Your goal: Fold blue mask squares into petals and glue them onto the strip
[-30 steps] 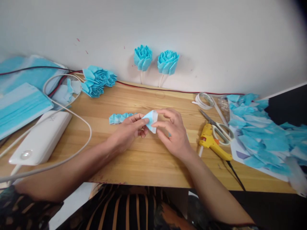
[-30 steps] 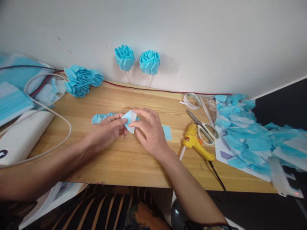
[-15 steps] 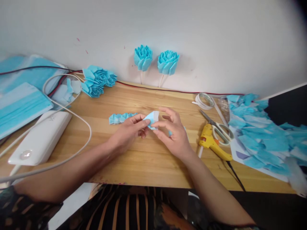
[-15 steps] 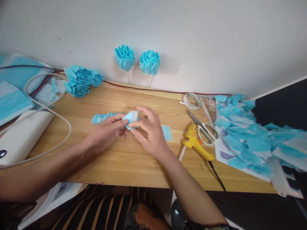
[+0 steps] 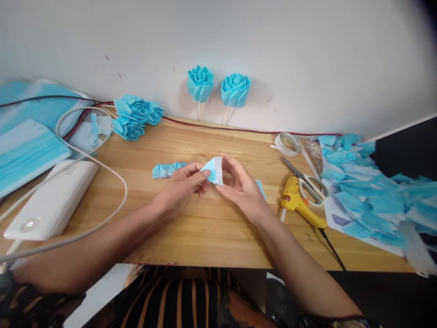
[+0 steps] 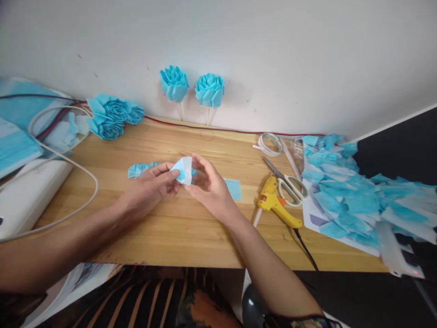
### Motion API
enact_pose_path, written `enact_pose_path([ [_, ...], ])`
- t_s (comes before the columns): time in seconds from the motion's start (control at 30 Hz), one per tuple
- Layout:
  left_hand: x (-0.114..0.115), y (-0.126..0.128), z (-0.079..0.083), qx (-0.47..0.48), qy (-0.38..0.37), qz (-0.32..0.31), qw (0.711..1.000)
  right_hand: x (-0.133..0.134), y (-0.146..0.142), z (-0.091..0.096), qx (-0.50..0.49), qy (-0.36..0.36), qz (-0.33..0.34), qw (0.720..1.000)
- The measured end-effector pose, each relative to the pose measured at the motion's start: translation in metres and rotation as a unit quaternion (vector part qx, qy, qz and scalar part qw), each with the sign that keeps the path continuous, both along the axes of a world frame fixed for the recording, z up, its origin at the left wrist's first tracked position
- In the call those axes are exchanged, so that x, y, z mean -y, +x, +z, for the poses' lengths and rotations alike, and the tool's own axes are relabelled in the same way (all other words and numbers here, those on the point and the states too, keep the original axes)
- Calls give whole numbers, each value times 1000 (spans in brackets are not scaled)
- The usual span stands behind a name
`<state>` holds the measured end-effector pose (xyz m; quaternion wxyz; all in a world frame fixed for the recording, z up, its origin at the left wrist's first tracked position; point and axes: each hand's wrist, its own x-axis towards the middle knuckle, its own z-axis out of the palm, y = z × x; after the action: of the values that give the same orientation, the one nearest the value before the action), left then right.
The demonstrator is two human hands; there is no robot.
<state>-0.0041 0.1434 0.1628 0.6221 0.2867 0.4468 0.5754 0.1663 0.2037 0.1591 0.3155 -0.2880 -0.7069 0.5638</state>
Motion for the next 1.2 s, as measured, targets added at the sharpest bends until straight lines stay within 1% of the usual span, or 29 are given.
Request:
enact_pose_path([
  [0.07,-1,-1,1,16,-1,15,1000,-2,4,3,20,65,11,998],
  [0.13,-2,-1,1,31,-7,26,999,-3,8,8,60,174,-10,983],
  [0.2,-2,-2,1,42,-14,26,999,-4,11,13,96,299,-44,948],
  [0.27,-2,-1,0,51,-19,23,998,-5,12,15,108,393,-57,912],
  [0.33,-2,-1,0,53,-20,19,998,-7,12,16,104,442,-48,890],
  [0.4,-2,-1,-1,50,-21,12,998,-8,10,15,100,466,-37,878],
  [0.53,-2,-2,-2,42,-26,3,999,-8,8,15,98,480,-18,871],
  [0.73,-2,-2,-2,42,-25,-1,999,-7,9,16,118,464,-3,878],
  [0.93,-2,-2,-3,40,-23,-6,999,-6,8,15,117,464,-23,878],
  [1.03,-2,-2,-4,35,-17,-3,999,-4,8,14,118,430,-35,894],
  [1.2,-1,-1,-5,10,-8,-6,1000,0,6,11,87,329,-55,939],
])
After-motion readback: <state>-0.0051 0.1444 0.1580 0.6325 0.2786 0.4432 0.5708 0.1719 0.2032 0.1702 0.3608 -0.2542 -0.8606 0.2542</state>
